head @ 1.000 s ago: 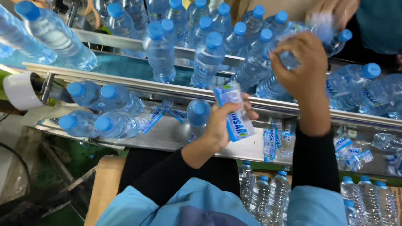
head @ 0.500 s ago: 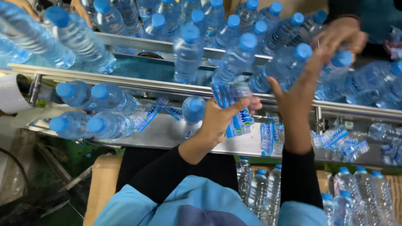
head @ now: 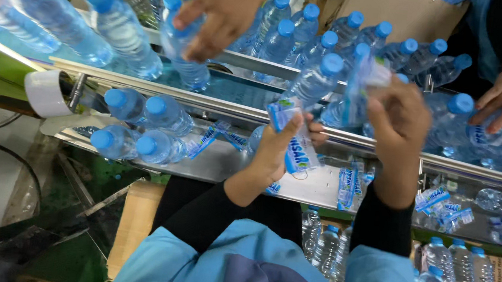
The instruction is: The person applies labels to water bottles moving along a conveyor belt. They pick up labels from a stack, place them on the bottles, and smooth them down by hand.
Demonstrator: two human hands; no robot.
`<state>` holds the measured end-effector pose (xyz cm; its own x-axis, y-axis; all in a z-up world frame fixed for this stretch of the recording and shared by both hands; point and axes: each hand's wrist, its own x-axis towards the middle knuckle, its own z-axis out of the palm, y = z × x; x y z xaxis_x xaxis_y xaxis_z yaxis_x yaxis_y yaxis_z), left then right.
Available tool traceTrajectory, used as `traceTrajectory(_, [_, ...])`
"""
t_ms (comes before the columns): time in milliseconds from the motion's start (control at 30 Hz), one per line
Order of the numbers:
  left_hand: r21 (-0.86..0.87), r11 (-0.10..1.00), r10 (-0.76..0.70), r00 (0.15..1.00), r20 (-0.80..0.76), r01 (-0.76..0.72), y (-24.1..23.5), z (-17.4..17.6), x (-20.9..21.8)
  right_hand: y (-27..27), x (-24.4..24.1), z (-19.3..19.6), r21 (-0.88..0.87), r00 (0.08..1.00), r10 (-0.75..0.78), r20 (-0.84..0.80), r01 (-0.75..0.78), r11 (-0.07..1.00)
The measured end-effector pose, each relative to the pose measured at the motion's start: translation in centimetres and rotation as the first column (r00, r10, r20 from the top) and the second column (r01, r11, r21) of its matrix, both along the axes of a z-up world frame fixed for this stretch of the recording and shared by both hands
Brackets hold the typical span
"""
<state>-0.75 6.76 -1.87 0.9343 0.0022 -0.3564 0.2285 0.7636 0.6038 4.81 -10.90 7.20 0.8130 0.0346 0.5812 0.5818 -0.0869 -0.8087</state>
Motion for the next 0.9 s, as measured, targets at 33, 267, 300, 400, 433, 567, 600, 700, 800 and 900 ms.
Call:
traceTrajectory(33, [-0.107,0.994,-0.014,0.999,0.051,0.019,0.8,0.3,0.1,1.1,0.6,1.3,-0.334,0.99,-0.067,0.127,0.106,0.937])
traceTrajectory(267, [-0.316,0.948,0.004,0.989,0.151,0.045,4.7,1.6,-0.7,2.4,3.7,-0.6,-0.604,0.884,-0.105,0.456,0.394,0.693])
traceTrajectory(300, [-0.317,0.947,0.001,0.989,0.15,0.047,5.1,1.8,-0.8,2.1,2.9,-2.0,-0.605,0.884,-0.107,0.455,0.395,0.691])
traceTrajectory(400, [-0.204,0.978,0.007,0.975,0.222,0.04,5.3,1.5,-0.7,1.5,1.1,-5.1,-0.571,0.934,-0.334,0.128,0.345,0.745])
traceTrajectory(433, [-0.211,0.977,0.032,0.971,0.236,0.019,5.0,0.9,-0.7,1.6,0.3,-5.7,-0.545,0.913,-0.407,0.043,0.363,0.756])
traceTrajectory(567, [-0.113,0.993,0.04,0.983,0.18,-0.019,4.3,0.3,-0.3,1.2,-1.9,-5.4,-0.509,0.833,-0.513,0.209,0.54,0.67])
traceTrajectory(600, [-0.116,0.993,0.053,0.983,0.179,-0.033,3.6,-0.6,-0.1,1.7,-2.9,-4.4,-0.511,0.84,-0.501,0.209,0.531,0.676])
traceTrajectory(700, [0.123,0.989,0.068,0.99,0.127,-0.084,2.5,-3.9,0.5,4.4,-4.6,-1.8,-0.4,0.895,-0.256,0.366,0.399,0.825])
traceTrajectory(800, [0.129,0.988,0.073,0.995,0.071,-0.082,3.4,-5.8,1.2,7.4,-4.4,-0.2,-0.537,0.993,-0.045,-0.107,-0.02,0.843])
traceTrajectory(900, [0.07,0.995,0.065,0.993,0.096,-0.072,6.1,-3.9,1.0,9.6,-2.7,0.5,-0.007,0.83,0.371,-0.416,-0.411,0.912])
